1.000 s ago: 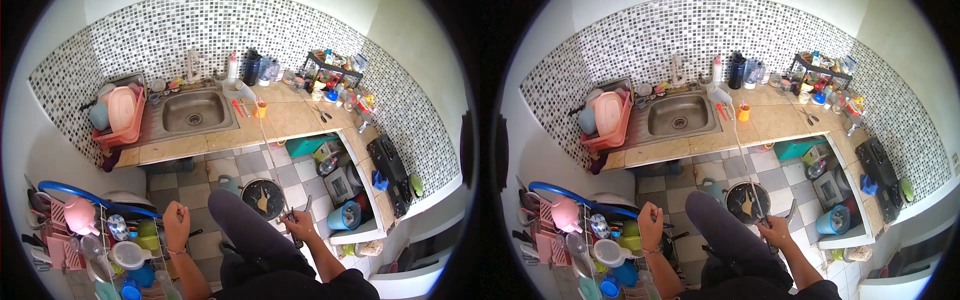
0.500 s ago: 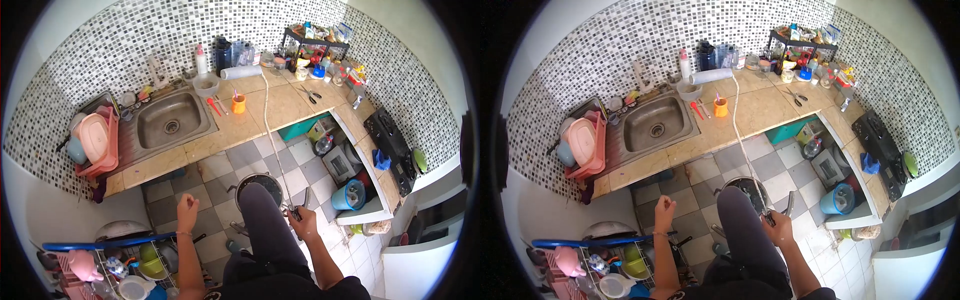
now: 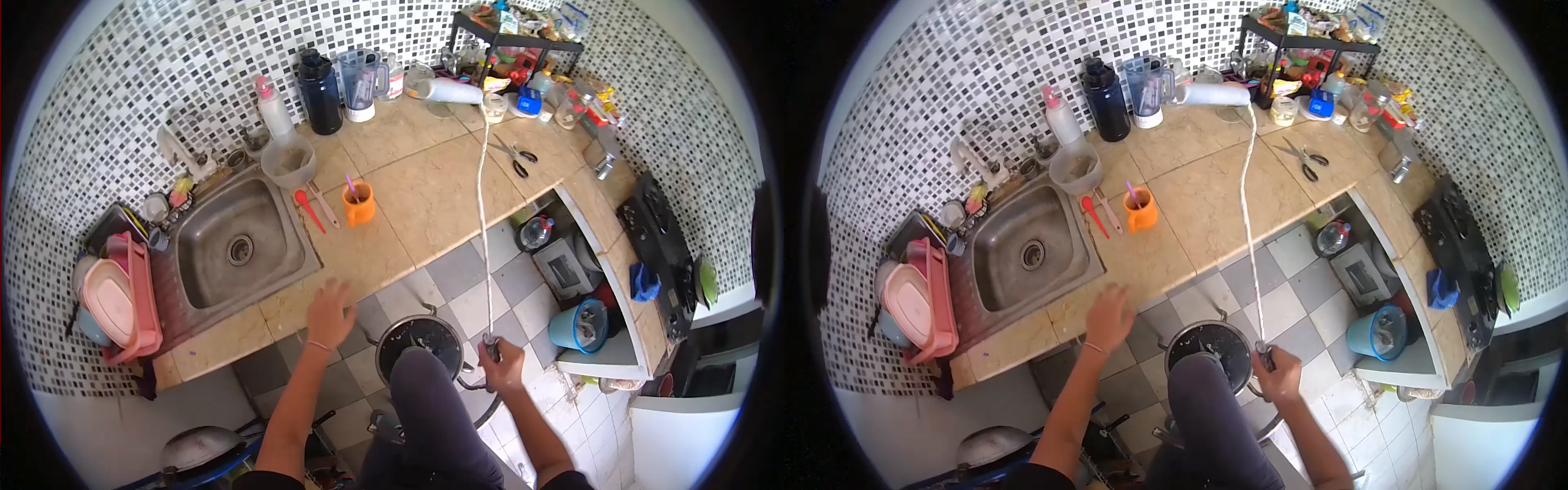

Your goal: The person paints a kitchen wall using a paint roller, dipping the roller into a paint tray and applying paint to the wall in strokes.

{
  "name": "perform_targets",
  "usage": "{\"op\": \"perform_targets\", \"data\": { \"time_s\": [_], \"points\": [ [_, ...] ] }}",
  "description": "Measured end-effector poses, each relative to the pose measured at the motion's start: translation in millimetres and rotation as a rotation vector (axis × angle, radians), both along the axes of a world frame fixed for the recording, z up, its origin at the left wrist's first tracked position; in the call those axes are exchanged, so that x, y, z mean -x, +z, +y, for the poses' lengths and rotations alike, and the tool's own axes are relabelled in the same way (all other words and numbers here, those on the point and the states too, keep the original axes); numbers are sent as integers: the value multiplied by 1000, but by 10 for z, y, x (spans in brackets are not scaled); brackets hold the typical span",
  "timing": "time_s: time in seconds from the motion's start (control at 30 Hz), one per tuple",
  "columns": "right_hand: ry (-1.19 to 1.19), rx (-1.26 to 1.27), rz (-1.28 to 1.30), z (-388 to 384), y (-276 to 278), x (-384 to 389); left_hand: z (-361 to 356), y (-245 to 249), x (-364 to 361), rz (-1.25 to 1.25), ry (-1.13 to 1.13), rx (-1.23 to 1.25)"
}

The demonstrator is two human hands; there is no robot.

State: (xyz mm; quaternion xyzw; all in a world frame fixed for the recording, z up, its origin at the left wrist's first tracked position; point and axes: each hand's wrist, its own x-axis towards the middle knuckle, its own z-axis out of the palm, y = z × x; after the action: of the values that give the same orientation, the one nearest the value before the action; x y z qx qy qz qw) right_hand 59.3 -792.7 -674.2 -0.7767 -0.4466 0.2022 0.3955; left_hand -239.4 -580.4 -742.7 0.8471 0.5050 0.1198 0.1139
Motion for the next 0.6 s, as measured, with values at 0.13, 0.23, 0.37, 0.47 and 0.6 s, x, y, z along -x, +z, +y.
{"op": "perform_targets", "data": {
  "time_s": [0.13,0.23,0.37,0.47,0.6],
  "points": [
    [55,214,105,1223,965,-683,199,343,-117,269,-16,229],
    [61,146,169,1764,1447,-931,369,385,-160,339,-1,380],
    [67,121,145,1801,1980,-1016,549,470,-316,493,21,588],
    [-7,166,203,1660,2548,-1198,806,854,-391,443,6,513],
    [-79,184,146,1369,3228,-1542,2167,2743,-370,-108,344,70]
  ]
}}
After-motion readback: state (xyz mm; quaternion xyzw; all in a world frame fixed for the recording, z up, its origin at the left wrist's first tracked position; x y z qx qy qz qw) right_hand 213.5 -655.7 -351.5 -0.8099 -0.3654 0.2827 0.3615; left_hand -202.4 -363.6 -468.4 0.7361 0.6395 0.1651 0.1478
